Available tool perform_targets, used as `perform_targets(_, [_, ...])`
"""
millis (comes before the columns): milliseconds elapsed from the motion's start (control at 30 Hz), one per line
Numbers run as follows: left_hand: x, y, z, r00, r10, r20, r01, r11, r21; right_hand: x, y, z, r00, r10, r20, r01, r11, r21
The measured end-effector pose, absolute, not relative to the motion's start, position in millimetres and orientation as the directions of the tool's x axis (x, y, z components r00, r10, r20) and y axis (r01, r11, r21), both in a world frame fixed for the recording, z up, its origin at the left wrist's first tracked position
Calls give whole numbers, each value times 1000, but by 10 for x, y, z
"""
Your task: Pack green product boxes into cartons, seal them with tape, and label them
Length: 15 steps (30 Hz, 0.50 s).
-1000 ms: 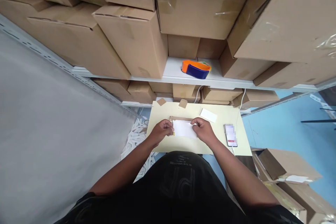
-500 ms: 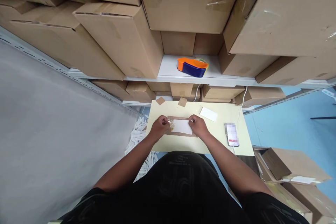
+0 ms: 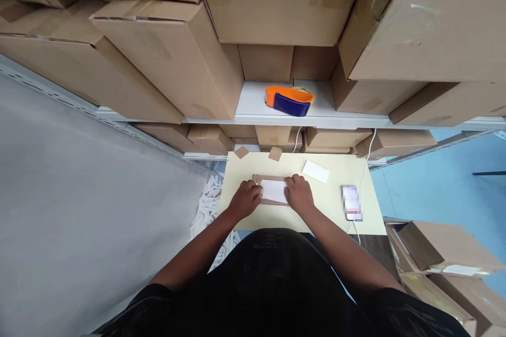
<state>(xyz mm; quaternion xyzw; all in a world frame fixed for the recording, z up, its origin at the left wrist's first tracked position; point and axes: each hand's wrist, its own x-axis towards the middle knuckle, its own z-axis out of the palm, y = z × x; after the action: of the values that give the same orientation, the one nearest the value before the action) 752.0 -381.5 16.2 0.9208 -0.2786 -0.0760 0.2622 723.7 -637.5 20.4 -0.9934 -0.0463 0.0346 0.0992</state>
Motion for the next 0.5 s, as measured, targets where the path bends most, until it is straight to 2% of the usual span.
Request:
perform_targets(167, [7552,-3840,179,815,-577,47,-518,-691,504,7053,-6429,172,988,145,52,152,-970,-192])
perform_targets(333, [7535,-3842,105,793,-609,26,-554,-701,449,6884,-6349,20,986,159,51,166,-965,-203])
perform_targets(400, [7502,-3799,46,804,-592,48,-533,-683,500,6845,-6320,-27,994,81,67,96,-959,-267])
perform_targets(500, [7462,-3704,-66,896,-433,95,-391,-672,629,6797,-6343,-64,977,-206,48,-161,-873,-461])
